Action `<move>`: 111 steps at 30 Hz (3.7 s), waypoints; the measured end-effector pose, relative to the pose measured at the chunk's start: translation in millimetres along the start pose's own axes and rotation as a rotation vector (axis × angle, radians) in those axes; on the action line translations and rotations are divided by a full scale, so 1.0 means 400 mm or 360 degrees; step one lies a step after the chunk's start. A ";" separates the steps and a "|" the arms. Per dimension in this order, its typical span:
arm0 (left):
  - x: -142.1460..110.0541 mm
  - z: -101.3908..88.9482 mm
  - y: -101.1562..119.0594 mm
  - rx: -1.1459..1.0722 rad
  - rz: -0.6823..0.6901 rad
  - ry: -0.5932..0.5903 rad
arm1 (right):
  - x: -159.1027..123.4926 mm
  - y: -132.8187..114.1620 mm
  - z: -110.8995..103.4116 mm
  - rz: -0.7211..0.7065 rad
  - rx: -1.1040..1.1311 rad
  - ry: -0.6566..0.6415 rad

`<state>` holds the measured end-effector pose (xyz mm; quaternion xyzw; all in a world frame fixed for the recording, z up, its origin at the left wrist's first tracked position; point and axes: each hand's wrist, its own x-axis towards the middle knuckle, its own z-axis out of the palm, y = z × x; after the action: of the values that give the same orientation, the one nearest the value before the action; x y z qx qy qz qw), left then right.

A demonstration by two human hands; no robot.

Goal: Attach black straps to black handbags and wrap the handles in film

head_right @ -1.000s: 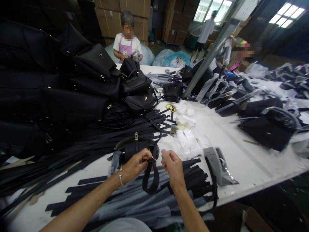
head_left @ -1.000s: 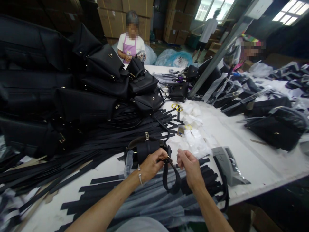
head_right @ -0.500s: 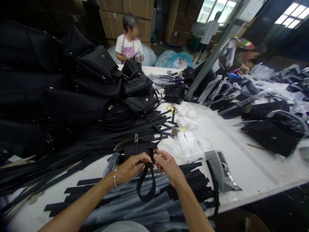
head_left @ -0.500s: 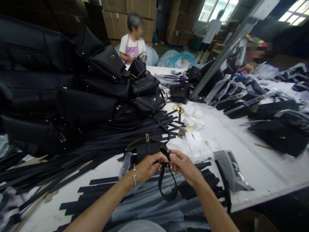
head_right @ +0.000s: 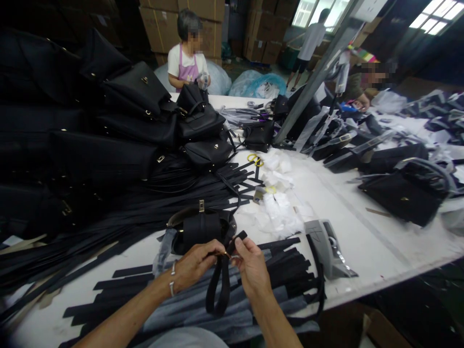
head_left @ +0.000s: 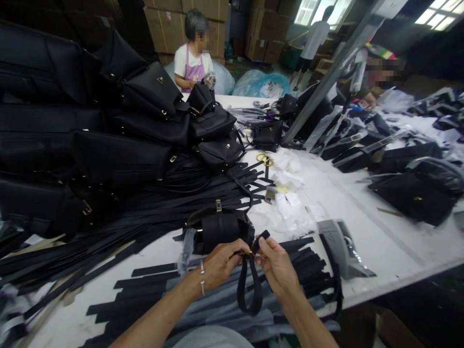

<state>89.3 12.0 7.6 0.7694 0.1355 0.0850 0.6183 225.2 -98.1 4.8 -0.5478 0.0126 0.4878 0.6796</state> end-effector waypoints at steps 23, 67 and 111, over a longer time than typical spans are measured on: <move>-0.046 -0.030 0.027 -0.0296 -0.0220 -0.0166 | 0.294 -0.169 -0.121 -0.0409 0.0276 0.0553; 0.037 0.049 -0.021 -0.0132 -0.0392 0.0285 | -0.067 0.082 -0.008 0.0743 0.0640 -0.0309; 0.099 0.016 -0.057 -0.0555 -0.0313 0.0136 | -0.045 0.131 0.015 0.0305 0.0704 0.0000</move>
<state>126.4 22.9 -17.6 0.6294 0.2195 0.0790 0.7412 177.0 -109.3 -21.3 -0.3820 0.1709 0.5354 0.7337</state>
